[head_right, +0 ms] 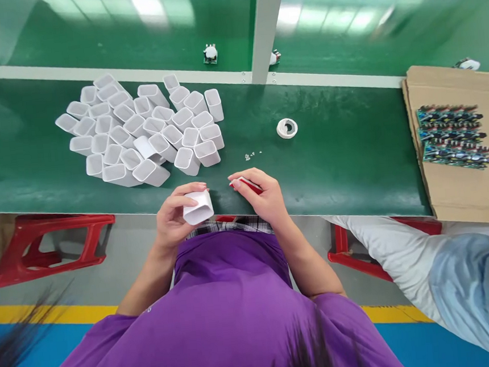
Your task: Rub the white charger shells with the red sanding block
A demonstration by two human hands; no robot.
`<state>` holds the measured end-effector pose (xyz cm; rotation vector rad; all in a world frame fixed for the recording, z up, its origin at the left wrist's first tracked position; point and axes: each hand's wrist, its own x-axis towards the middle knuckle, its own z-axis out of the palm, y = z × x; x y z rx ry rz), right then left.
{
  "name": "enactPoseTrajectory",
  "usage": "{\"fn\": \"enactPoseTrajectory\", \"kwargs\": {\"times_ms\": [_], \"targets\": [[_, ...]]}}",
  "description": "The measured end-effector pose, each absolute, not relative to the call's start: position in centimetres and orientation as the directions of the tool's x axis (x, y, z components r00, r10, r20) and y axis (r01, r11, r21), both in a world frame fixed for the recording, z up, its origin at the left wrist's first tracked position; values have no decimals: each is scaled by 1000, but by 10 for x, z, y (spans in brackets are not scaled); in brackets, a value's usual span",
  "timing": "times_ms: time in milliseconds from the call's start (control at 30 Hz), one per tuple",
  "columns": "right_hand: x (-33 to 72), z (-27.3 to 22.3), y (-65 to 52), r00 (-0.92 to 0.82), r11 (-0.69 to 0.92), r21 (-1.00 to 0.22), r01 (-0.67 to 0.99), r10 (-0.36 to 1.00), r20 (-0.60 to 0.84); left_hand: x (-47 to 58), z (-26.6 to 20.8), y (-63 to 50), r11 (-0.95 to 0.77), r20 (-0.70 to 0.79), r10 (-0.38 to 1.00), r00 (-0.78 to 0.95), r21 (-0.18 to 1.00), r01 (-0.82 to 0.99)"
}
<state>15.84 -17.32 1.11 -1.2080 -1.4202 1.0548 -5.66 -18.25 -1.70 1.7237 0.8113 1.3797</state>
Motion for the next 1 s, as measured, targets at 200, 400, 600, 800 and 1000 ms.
{"fn": "enactPoseTrajectory", "kwargs": {"times_ms": [200,400,600,800,1000], "targets": [[160,10,-172,-108,198,-949,247,978,176,-54,-7,-189,-399,411,899,154,911,-105],[161,11,-172,-153,272,-906,325,960,234,-128,8,-188,-422,432,893,-128,901,99],[158,13,-172,-191,305,-878,369,949,250,-270,16,-122,11,421,566,-708,855,518],[158,12,-174,-99,206,-925,318,978,184,-334,15,-66,281,267,576,-773,823,494],[158,10,-174,17,72,-952,296,997,81,-314,7,-90,258,405,501,-765,773,579]]}}
